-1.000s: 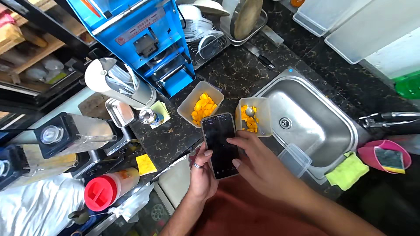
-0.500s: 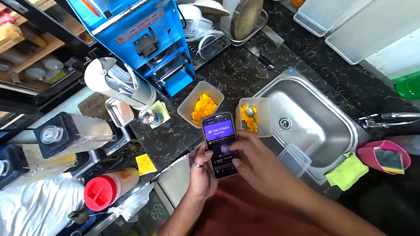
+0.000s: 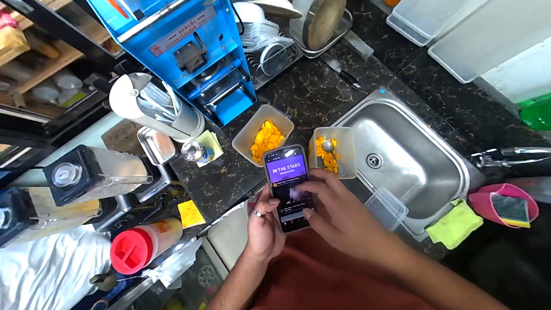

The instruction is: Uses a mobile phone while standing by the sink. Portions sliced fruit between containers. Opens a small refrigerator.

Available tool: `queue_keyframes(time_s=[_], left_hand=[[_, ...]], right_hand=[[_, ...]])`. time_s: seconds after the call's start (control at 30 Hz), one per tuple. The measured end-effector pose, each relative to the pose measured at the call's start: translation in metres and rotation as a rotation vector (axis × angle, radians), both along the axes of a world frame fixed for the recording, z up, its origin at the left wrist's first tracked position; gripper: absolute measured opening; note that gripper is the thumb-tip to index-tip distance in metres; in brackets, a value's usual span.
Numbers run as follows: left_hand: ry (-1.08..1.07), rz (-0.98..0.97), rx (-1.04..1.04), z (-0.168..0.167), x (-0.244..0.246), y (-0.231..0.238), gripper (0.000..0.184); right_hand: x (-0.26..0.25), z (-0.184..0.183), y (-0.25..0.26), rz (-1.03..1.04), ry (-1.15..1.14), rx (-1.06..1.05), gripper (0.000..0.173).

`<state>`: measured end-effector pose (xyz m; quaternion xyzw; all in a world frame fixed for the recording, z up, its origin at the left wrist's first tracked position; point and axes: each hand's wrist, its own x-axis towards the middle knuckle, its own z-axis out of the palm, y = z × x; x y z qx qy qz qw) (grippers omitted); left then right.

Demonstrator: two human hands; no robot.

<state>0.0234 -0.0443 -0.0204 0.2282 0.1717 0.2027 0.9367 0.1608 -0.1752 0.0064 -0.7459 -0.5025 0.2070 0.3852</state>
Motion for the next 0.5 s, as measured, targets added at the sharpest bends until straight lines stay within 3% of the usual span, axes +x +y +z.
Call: queue_keyframes(time_s=[0.07,0.27,0.5], left_hand=[[0.006,0.002,0.000,0.0010,0.0002,-0.0004,0.045],[0.018,0.006,0.007,0.0013,-0.0001,-0.0018,0.046],[-0.041,-0.020,0.009,-0.0058,-0.0023,-0.0007,0.054]], right_hand=[[0.0003,-0.0003,-0.0006,-0.001,0.027,0.019,0.042],[0.0014,0.0017,-0.0014,0.007,-0.010,-0.013,0.027],[0.0013,0.0024,-0.0014,0.005,0.009,-0.023,0.028]])
